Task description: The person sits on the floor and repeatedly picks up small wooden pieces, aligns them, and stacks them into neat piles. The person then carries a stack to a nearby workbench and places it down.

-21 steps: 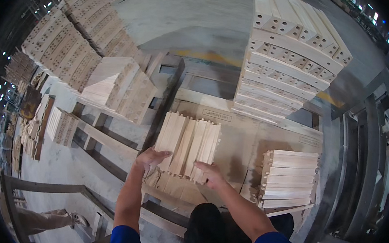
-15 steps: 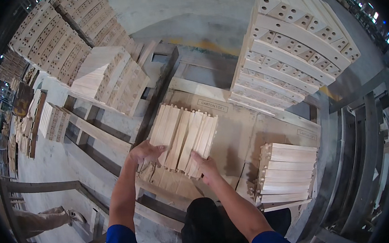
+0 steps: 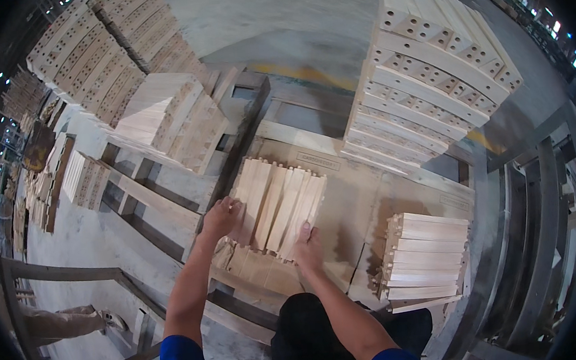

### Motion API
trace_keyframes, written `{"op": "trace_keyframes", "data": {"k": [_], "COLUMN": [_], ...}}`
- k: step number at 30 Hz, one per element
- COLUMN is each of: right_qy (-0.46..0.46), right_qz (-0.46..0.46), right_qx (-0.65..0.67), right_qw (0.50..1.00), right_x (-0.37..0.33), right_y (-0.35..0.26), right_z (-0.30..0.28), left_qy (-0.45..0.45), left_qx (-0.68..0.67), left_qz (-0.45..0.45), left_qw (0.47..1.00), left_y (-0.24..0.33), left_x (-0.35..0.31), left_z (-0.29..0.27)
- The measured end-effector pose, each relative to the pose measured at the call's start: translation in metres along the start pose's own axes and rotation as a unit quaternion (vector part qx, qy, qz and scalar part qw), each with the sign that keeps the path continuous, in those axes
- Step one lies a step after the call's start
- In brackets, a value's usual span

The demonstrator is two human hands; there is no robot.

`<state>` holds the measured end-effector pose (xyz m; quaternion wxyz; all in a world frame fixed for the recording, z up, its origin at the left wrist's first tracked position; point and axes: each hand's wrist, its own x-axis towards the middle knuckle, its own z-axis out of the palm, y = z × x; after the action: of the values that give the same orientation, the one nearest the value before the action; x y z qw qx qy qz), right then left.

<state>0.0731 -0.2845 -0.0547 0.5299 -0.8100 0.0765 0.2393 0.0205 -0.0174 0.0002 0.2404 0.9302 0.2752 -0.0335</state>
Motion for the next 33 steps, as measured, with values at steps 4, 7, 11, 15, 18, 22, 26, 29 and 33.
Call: {"op": "trace_keyframes", "data": {"k": [4, 7, 11, 15, 18, 22, 26, 29, 33], "right_qy": [0.048, 0.074, 0.108, 0.099, 0.091, -0.003, 0.022, -0.025, -0.035], "right_qz": [-0.11, -0.145, -0.25, -0.263, -0.27, -0.174, -0.322, -0.287, -0.356], "right_qx": [-0.208, -0.267, -0.211, -0.182, -0.171, -0.132, -0.304, -0.306, -0.311], "right_qw": [0.971, 0.95, 0.939, 0.942, 0.943, 0.976, 0.896, 0.907, 0.88], "right_x": [-0.015, -0.017, -0.012, -0.015, -0.013, -0.033, -0.046, -0.042, -0.042], "right_y": [-0.01, -0.003, 0.011, 0.004, 0.006, -0.008, -0.017, -0.013, -0.023], "right_z": [-0.004, -0.005, -0.005, -0.002, -0.009, -0.014, -0.018, -0.012, -0.013], "left_qy": [0.029, 0.047, 0.059, 0.063, 0.047, 0.021, 0.106, 0.127, 0.11], "left_qx": [0.043, 0.005, -0.056, -0.03, -0.042, -0.039, 0.067, 0.122, 0.117], "left_qz": [-0.014, -0.008, 0.003, -0.023, -0.006, 0.003, 0.047, 0.056, 0.059], "left_qw": [0.999, 0.999, 0.997, 0.997, 0.998, 0.999, 0.991, 0.983, 0.985], "left_y": [-0.012, -0.005, 0.018, 0.028, 0.04, 0.04, 0.052, 0.06, 0.059], "left_x": [-0.011, -0.009, -0.011, -0.015, -0.01, -0.011, -0.023, -0.031, -0.032], "left_z": [0.002, 0.004, 0.016, 0.026, 0.024, 0.011, 0.029, 0.044, 0.039]}}
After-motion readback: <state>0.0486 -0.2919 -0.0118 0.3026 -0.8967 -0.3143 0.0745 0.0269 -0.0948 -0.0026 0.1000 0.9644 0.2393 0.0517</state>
